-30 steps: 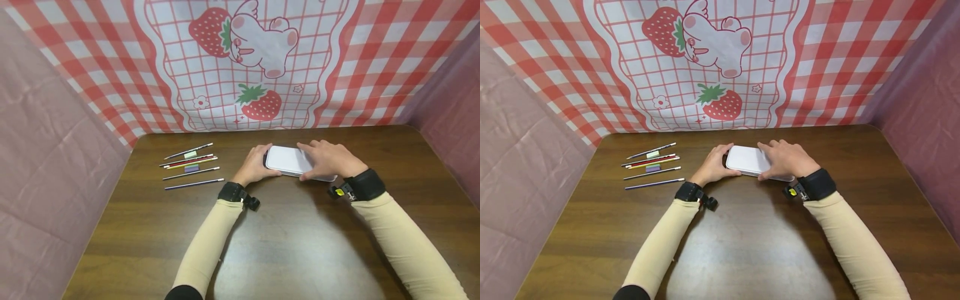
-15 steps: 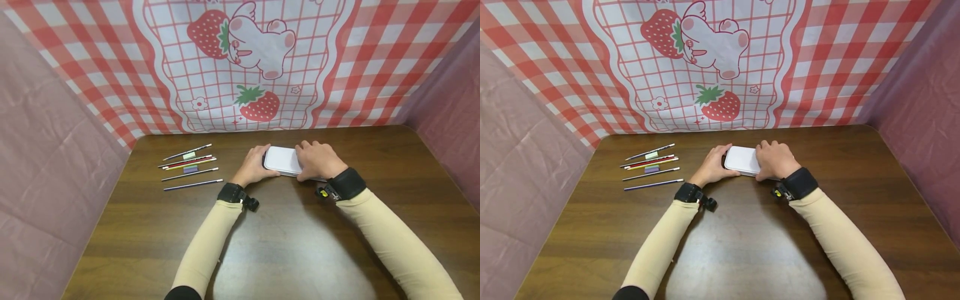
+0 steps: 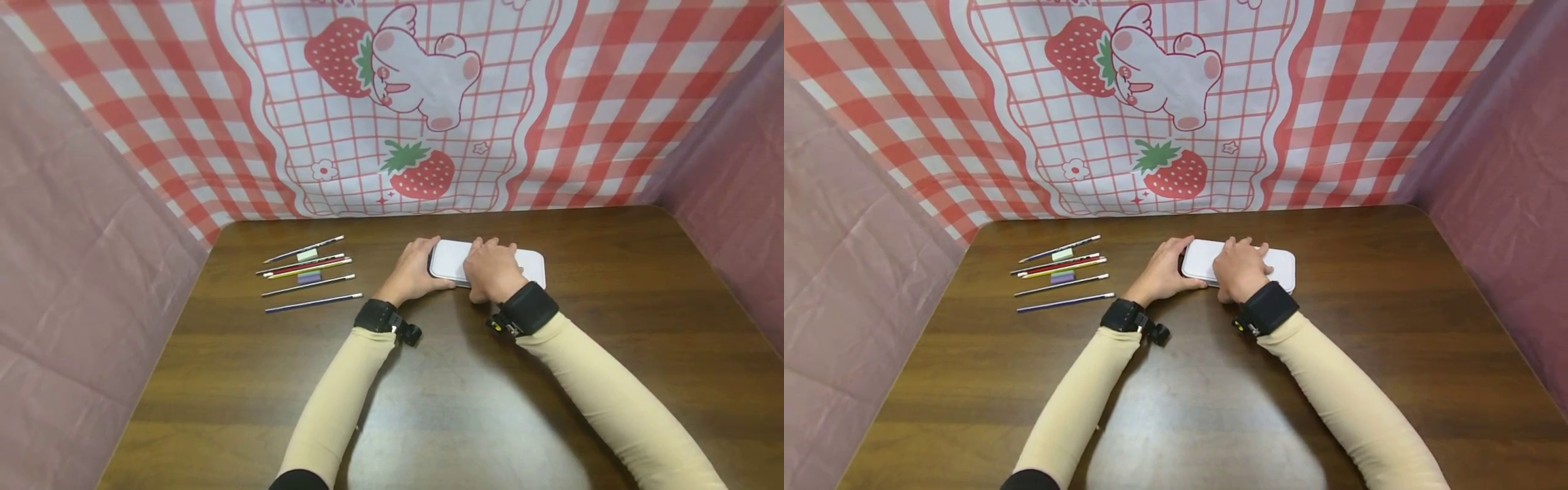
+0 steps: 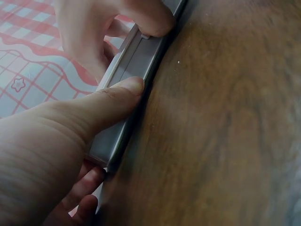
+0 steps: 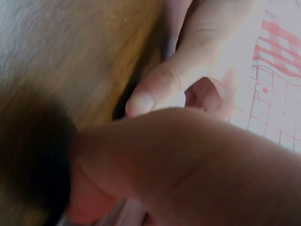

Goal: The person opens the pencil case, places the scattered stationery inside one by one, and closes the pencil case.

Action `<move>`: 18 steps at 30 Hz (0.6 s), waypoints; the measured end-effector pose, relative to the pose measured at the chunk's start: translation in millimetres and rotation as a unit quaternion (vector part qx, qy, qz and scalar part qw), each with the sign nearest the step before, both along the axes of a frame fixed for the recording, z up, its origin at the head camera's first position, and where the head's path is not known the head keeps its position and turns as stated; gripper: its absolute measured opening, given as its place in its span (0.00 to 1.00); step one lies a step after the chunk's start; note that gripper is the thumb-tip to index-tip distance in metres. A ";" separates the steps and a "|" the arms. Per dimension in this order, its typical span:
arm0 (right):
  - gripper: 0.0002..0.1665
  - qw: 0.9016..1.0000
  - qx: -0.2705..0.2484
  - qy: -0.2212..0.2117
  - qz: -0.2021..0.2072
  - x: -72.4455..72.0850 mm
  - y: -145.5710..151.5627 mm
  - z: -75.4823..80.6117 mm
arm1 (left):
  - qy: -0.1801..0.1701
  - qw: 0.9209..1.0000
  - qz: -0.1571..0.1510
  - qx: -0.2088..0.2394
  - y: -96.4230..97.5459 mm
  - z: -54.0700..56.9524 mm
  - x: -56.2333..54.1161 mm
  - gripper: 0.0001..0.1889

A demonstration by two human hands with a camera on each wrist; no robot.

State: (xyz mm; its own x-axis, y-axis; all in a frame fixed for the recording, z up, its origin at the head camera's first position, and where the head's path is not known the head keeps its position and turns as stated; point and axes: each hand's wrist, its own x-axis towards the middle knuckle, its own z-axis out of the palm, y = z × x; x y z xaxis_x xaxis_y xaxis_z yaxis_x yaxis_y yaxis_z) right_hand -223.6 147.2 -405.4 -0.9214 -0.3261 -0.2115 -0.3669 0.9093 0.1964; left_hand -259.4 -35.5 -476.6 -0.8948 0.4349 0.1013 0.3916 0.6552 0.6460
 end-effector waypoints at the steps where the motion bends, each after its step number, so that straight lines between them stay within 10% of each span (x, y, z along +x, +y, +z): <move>1: 0.51 1.000 0.001 0.000 -0.004 0.1 -1.6 -1.2 | 0.003 1.000 0.000 -0.002 0.1 -2.2 -1.4 0.56; 18: 0.36 1.000 -0.009 -0.005 -0.015 1.9 -7.0 -0.6 | 0.000 1.000 0.005 -0.013 3.7 -11.4 -7.5 0.57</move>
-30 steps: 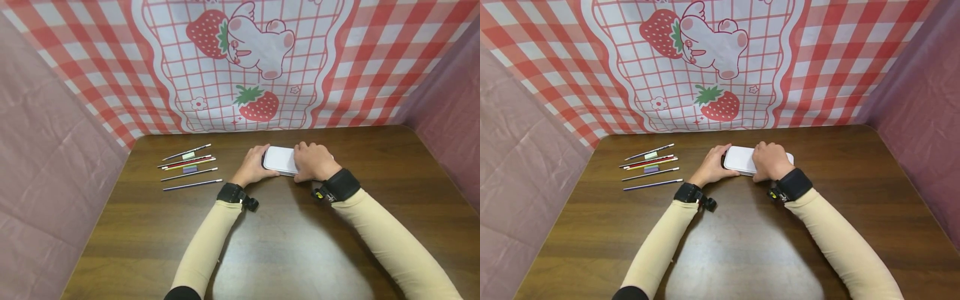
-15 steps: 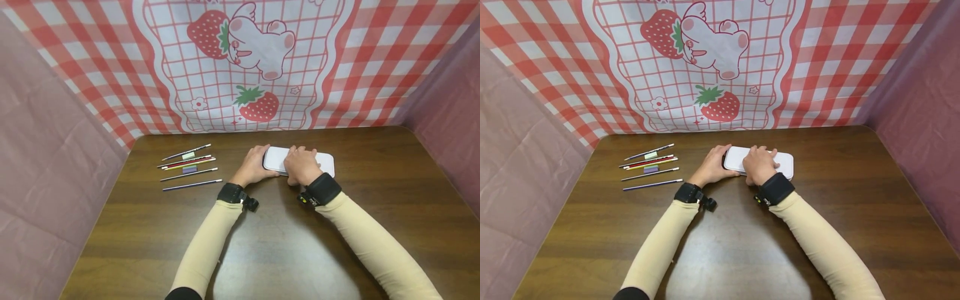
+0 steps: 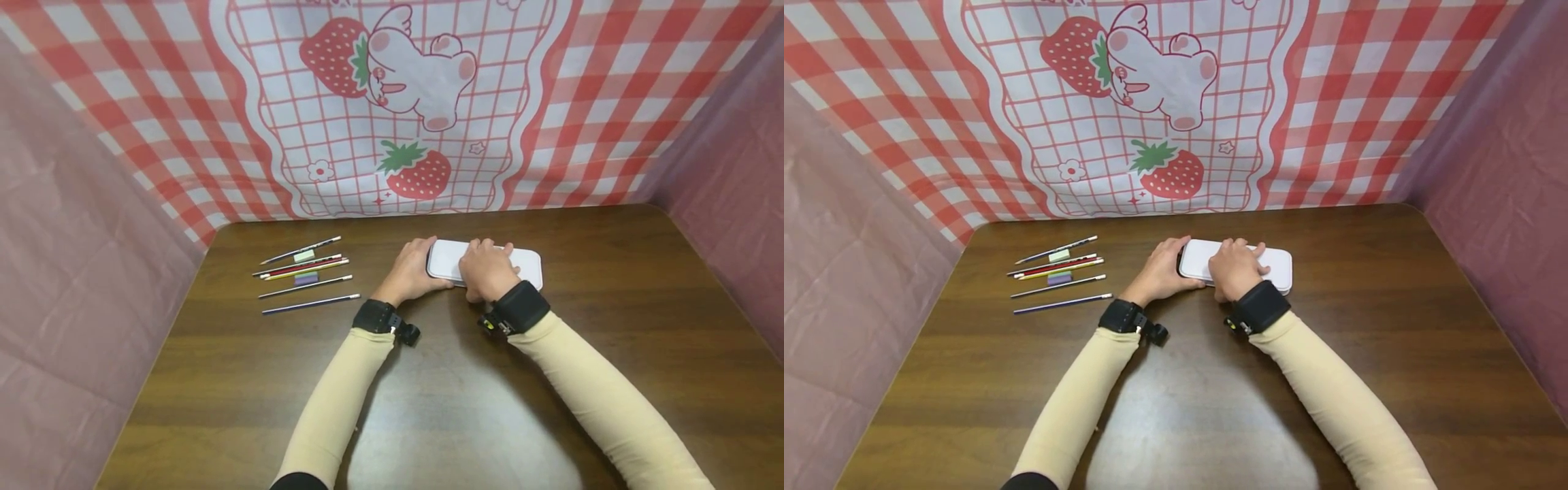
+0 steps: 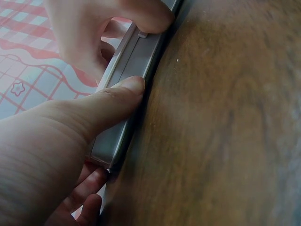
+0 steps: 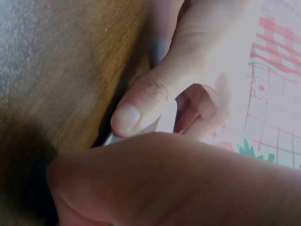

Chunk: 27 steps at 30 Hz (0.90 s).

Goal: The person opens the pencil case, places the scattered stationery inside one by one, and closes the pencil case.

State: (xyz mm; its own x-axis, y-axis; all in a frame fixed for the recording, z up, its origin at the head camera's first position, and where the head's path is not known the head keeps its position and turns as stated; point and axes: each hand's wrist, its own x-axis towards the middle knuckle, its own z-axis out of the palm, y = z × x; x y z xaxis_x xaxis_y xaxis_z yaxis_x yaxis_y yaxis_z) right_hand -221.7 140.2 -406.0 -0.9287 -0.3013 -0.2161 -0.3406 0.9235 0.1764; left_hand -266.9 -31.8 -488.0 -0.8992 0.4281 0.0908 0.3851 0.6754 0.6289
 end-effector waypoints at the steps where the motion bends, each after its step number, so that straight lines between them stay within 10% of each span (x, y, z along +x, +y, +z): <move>1: 0.35 1.000 0.001 0.000 0.004 -0.2 0.6 0.6 | 0.000 1.000 -0.001 0.000 0.0 -0.6 -0.3 0.57; 17: 0.38 0.999 -0.017 -0.024 0.022 -6.2 7.0 7.9 | -0.014 0.999 -0.002 0.030 -2.7 2.1 1.3 0.58; 23: 0.50 0.998 -0.039 -0.018 0.046 -33.1 34.4 -18.3 | -0.019 0.999 0.003 0.031 -2.2 0.8 0.1 0.58; 27: 0.44 0.995 -0.067 -0.049 0.054 -28.6 41.2 0.9 | -0.025 0.999 0.006 0.026 -2.2 0.3 0.3 0.58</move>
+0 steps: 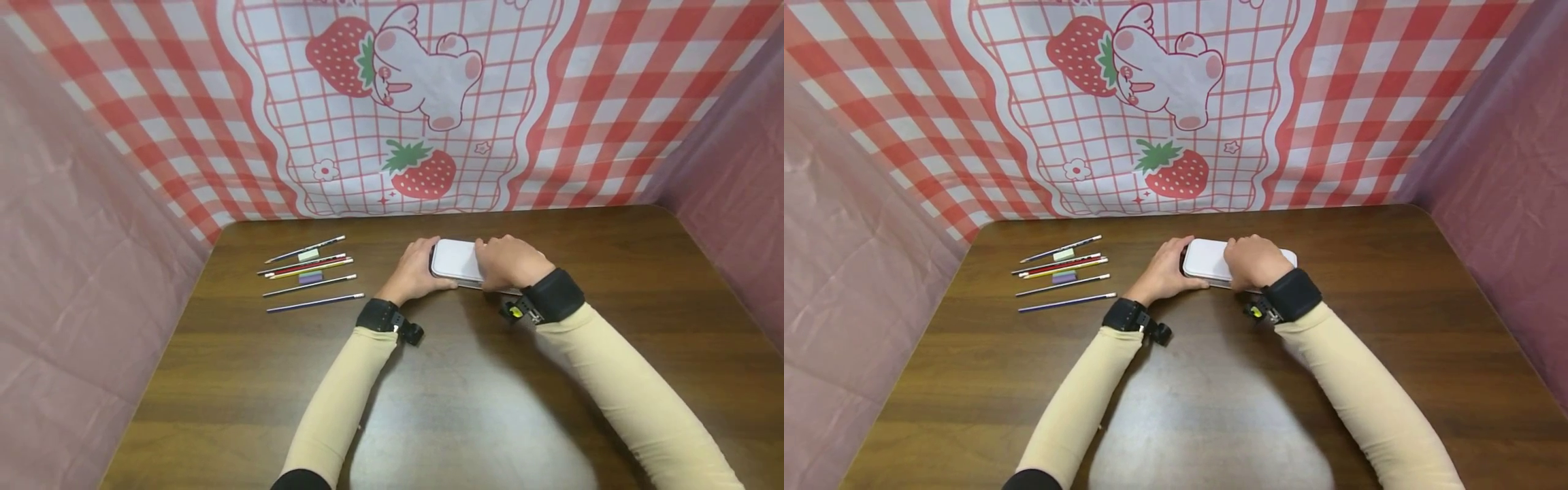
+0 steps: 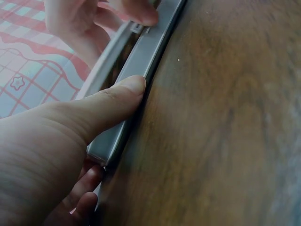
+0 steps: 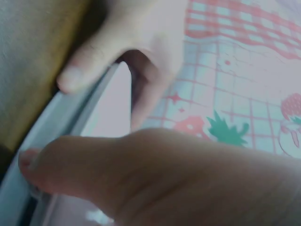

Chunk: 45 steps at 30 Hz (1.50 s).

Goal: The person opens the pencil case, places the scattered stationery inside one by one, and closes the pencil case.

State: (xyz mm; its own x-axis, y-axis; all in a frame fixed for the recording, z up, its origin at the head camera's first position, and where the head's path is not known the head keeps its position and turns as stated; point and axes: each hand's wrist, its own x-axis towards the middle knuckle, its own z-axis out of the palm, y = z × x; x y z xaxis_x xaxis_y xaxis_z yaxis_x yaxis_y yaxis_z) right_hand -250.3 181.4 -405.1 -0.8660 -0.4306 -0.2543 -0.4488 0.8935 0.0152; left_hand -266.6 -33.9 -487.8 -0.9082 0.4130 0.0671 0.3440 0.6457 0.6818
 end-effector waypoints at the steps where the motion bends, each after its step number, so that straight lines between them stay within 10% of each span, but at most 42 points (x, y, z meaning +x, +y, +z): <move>1: 0.41 1.000 -0.004 -0.008 0.006 2.9 0.8 7.8 | -0.001 1.000 0.001 0.002 0.1 0.2 0.5 0.58; 7: 0.29 0.999 -0.020 -0.033 0.025 13.7 5.1 46.6 | 0.002 1.000 -0.006 0.023 1.2 1.3 0.5 0.59; 20: 0.15 0.995 -0.096 0.023 0.012 6.4 24.6 75.7 | 0.003 1.000 -0.002 0.027 4.4 3.1 0.1 0.59; 36: 0.09 0.961 -0.161 0.224 -0.021 -13.0 34.5 57.8 | 0.010 1.000 -0.001 0.026 1.9 2.6 0.7 0.55; 45: 0.37 0.983 -0.122 0.127 -0.051 -24.5 43.0 35.6 | 0.017 1.000 -0.006 0.000 -1.8 9.3 7.8 0.53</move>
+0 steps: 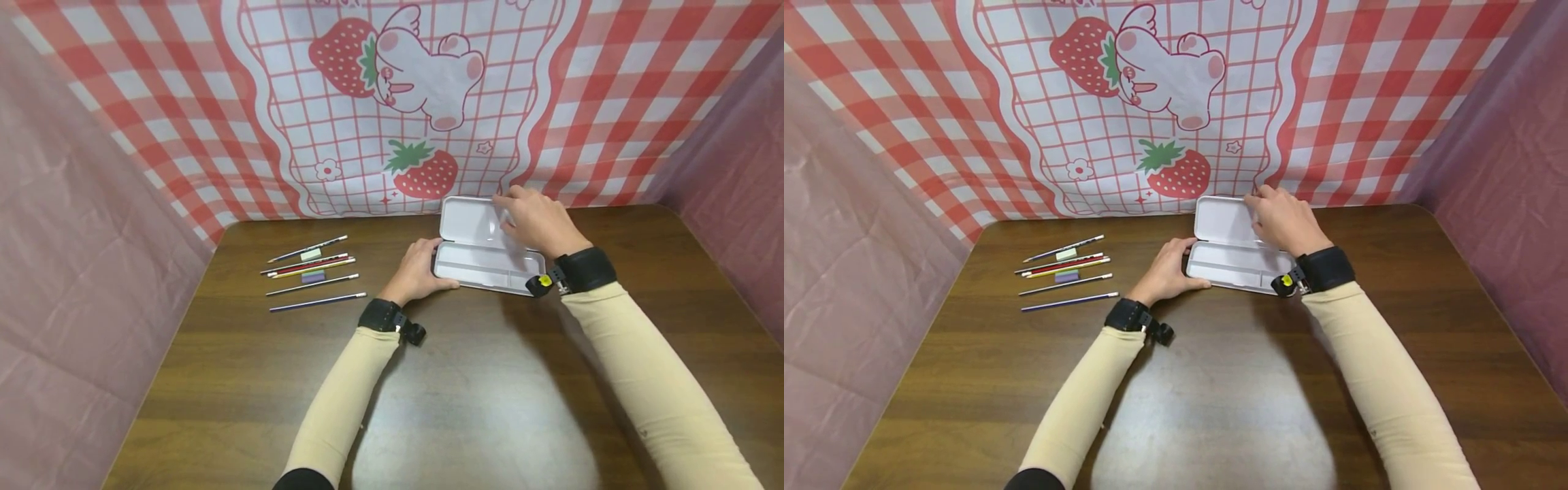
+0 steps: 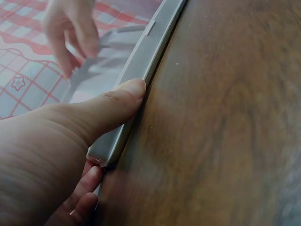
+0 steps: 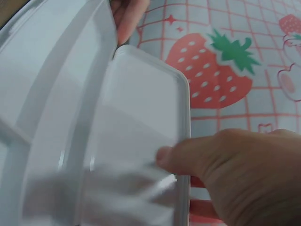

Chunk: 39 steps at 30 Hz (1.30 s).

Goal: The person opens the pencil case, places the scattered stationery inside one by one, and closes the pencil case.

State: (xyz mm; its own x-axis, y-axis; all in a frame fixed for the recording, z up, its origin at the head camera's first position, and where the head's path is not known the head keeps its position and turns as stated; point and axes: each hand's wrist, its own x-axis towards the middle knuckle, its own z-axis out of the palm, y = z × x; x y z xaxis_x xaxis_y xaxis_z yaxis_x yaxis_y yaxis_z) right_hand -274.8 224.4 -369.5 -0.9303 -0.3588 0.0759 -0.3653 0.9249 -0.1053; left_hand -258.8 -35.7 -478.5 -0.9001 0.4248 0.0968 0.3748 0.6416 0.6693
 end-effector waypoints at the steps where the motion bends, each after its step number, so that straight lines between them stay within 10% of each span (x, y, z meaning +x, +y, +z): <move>1: 0.41 1.000 0.005 -0.019 -0.003 -1.6 1.1 -2.7 | -0.002 1.000 0.000 -0.001 -0.1 0.7 0.6 0.53; 13: 0.53 0.996 0.011 -0.091 0.007 -9.2 10.4 -28.7 | 0.006 1.000 -0.001 -0.016 0.5 4.0 5.0 0.51; 39: 0.49 0.997 -0.038 -0.059 0.013 4.5 30.7 0.2 | 0.001 1.000 0.008 0.022 1.9 -7.9 -2.4 0.54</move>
